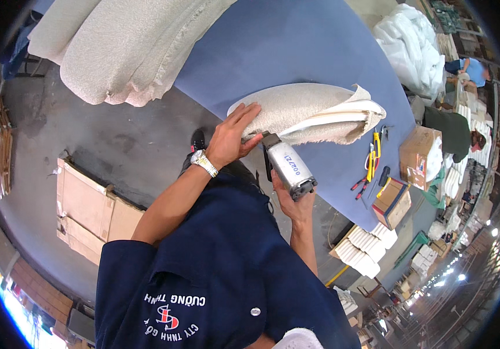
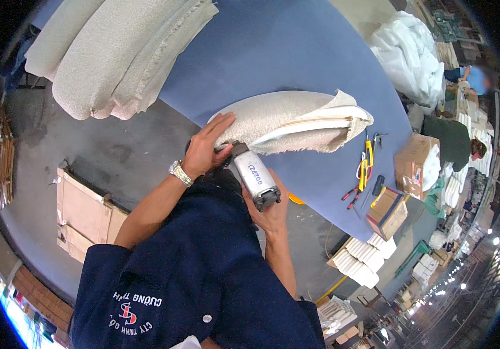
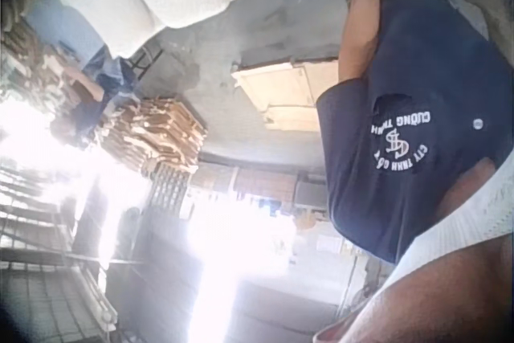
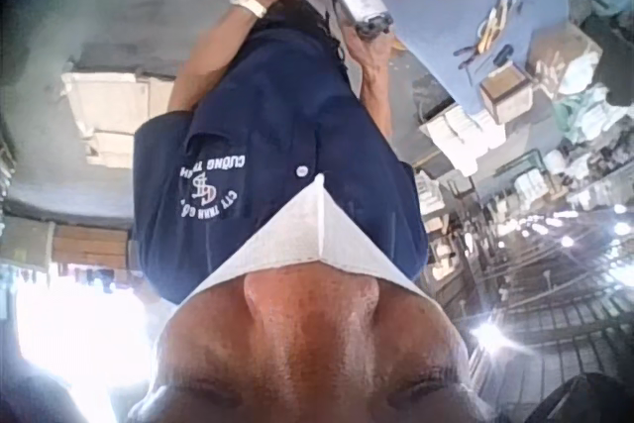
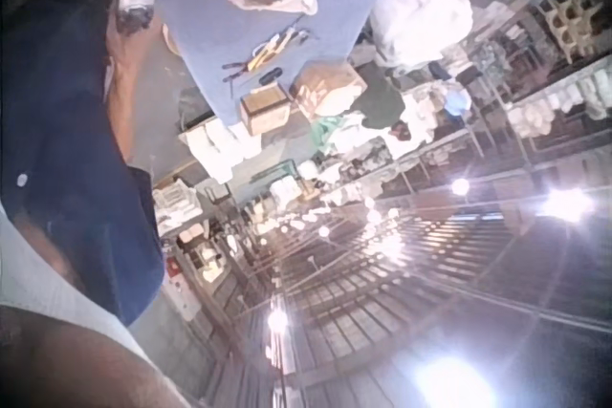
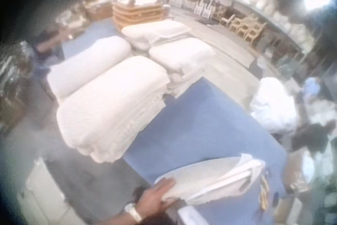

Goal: The person folds a white fabric cover over a cushion and uses a staple gun to attach the fabric to the cushion. The person repeatedly folds, aligns, and staples the fabric along the edges of the cushion.

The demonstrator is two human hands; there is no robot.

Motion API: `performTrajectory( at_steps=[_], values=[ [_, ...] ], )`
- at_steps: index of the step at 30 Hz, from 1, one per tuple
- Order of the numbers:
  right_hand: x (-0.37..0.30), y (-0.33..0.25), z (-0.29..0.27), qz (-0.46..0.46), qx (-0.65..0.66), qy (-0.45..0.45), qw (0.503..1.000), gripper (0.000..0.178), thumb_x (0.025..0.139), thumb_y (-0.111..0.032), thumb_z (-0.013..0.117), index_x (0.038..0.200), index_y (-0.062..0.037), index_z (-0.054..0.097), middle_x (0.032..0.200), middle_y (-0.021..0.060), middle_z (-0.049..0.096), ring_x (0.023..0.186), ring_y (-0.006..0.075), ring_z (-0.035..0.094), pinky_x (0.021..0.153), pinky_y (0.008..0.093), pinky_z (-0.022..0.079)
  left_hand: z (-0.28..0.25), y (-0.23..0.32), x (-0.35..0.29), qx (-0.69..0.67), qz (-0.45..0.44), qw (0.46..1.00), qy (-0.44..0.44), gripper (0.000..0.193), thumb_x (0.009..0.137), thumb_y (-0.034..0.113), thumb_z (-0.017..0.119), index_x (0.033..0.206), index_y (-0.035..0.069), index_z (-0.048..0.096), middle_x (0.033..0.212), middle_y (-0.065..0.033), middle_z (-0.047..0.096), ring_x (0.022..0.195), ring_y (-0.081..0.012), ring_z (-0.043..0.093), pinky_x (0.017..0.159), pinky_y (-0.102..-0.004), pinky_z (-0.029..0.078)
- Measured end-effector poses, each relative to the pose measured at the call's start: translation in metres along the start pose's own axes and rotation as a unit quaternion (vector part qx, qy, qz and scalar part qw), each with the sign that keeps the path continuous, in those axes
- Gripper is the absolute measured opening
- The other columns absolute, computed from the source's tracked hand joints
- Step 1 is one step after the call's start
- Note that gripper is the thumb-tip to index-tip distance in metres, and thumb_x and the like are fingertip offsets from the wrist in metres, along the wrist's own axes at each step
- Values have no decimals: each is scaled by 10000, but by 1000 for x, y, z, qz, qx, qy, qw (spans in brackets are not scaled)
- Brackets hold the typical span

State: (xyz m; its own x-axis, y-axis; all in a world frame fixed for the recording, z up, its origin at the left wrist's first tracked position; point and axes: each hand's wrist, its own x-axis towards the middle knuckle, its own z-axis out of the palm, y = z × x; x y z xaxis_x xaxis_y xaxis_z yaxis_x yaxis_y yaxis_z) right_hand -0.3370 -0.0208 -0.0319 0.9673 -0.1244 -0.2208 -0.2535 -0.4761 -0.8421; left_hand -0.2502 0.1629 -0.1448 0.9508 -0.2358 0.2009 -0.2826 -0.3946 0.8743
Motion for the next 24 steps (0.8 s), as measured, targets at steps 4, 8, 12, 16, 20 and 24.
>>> performTrajectory(
  at_steps=[4, 8, 12, 16, 20, 24],
  values=[
    [5, 13, 7, -16, -74, -14, 997, 303, 824, -126, 806, 1051, 29, 680, 955, 182, 727, 860, 316, 740, 769, 369, 555, -1, -6, 0, -17, 4, 1000, -7, 690, 856, 190, 782, 1482, 79, 514, 1496, -166, 555, 1367, -454, 518, 1114, -479, 479],
    [8, 2, 13, 1, -62, -6, 998, 302, 832, -116, 796, 1069, 30, 680, 955, 180, 728, 865, 308, 737, 781, 361, 554, -3, -9, 1, -26, 6, 1000, -12, 708, 845, 168, 774, 1493, 84, 500, 1509, -164, 542, 1369, -458, 513, 1130, -482, 466],
    [13, -14, 13, -3, -55, -37, 998, 290, 848, -89, 776, 1092, 31, 677, 962, 171, 726, 865, 292, 731, 788, 348, 550, -7, -10, 3, -39, 6, 999, -22, 731, 833, 146, 775, 1503, 88, 491, 1519, -162, 533, 1378, -460, 504, 1134, -483, 465],
    [21, -12, 8, -46, -91, -70, 992, 302, 858, -58, 759, 1133, 27, 664, 976, 160, 720, 865, 256, 719, 798, 336, 543, -12, -10, 6, -47, 0, 998, -40, 765, 813, 127, 786, 1515, 104, 485, 1528, -156, 526, 1390, -460, 492, 1143, -483, 460],
    [23, -16, 7, 0, -64, -90, 994, 303, 860, -47, 751, 1138, 11, 646, 965, 151, 710, 866, 238, 709, 805, 328, 535, -17, -8, 8, -50, -4, 997, -59, 813, 791, 102, 802, 1534, 132, 473, 1554, -136, 504, 1417, -458, 461, 1159, -487, 446],
    [27, -12, 12, -4, -49, -100, 994, 298, 856, -54, 750, 1124, -4, 629, 941, 153, 698, 866, 268, 712, 799, 333, 533, -23, 0, 12, -61, -18, 994, -91, 914, 704, -22, 797, 1545, 137, 475, 1590, -135, 467, 1460, -433, 424, 1191, -498, 411]
  ],
)
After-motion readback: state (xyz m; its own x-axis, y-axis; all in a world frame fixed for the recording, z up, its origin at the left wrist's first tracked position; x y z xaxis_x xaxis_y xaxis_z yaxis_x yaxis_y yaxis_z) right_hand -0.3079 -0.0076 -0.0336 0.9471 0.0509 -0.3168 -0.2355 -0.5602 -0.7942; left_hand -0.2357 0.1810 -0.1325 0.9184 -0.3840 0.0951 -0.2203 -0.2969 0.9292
